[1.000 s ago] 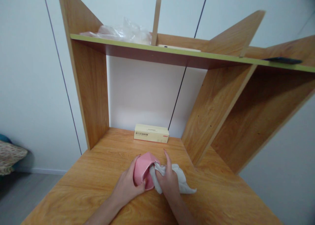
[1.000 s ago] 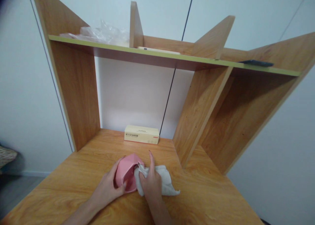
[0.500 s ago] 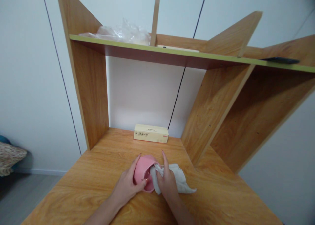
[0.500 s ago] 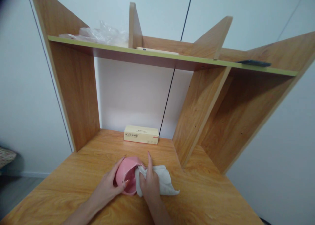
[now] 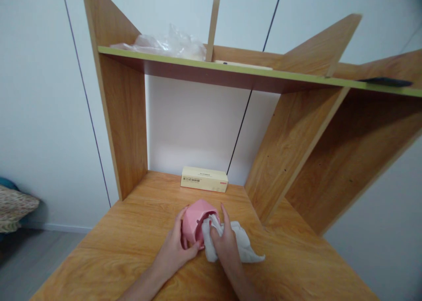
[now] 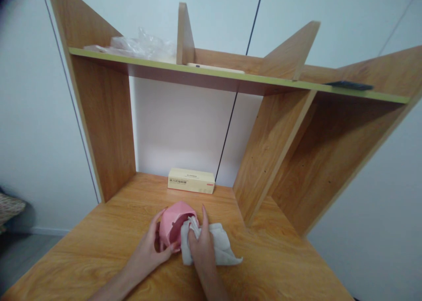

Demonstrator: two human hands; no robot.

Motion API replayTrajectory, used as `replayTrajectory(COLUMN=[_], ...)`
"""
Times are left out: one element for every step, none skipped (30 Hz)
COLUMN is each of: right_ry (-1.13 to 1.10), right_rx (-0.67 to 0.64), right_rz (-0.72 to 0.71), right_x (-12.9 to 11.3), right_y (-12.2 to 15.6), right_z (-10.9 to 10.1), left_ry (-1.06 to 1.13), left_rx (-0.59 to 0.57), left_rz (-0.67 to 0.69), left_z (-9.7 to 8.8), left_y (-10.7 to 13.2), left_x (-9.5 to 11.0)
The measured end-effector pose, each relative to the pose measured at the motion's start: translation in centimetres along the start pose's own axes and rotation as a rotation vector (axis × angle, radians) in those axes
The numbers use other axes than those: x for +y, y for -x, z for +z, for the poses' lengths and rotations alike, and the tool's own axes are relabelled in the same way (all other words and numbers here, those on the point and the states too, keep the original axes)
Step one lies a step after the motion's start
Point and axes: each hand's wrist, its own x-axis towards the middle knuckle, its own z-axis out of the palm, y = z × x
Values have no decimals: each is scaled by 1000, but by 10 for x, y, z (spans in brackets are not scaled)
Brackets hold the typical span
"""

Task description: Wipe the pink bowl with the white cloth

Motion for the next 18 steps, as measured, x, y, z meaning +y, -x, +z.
replayTrajectory(right_ry=[-10,-11,3,27,59,97,136,171,202,221,228,226,219,209,197,181,164,143], right_rx=[-17,-26,-25,-20,-15,-12,-11,-13,-16,-22,-31,-40,-51,-63,-73,-81,-85,-89], right_rz=[13,20,20,14,5,-7,-19,-31,-43,-54,-64,-73,-78,-82,-84,-89,-95,-104], right_x=[-1,-2,-3,-2,-1,0,2,4,5,7,8,8,8,8,7,7,7,6], right_y=[0,0,-1,-1,-2,-3,-3,-4,-4,-4,-4,-4,-3,-3,-2,-1,0,1], right_z=[-1,-1,-2,-3,-3,-4,-4,-4,-3,-3,-2,-2,-1,-1,-1,0,0,0], left_ry=[-23,-56,-95,-136,-177,-213,-244,-271,-292,-309,-320,-326,-329,-330,-329,-327,-324,-319], left_rx=[14,22,25,24,24,22,16,9,4,-4,-10,-13,-13,-12,-10,-7,-3,-1], left_rz=[27,57,83,101,112,118,124,133,142,152,163,175,187,200,215,229,239,244], left_z=[-2,-4,-6,-8,-10,-11,-13,-14,-15,-16,-17,-18,-19,-20,-20,-21,-21,-20], left_y=[0,-1,-1,-1,-1,-1,0,0,0,0,0,0,0,0,0,1,1,1], left_x=[1,1,1,1,0,0,0,0,1,2,3,5,6,7,7,7,7,6])
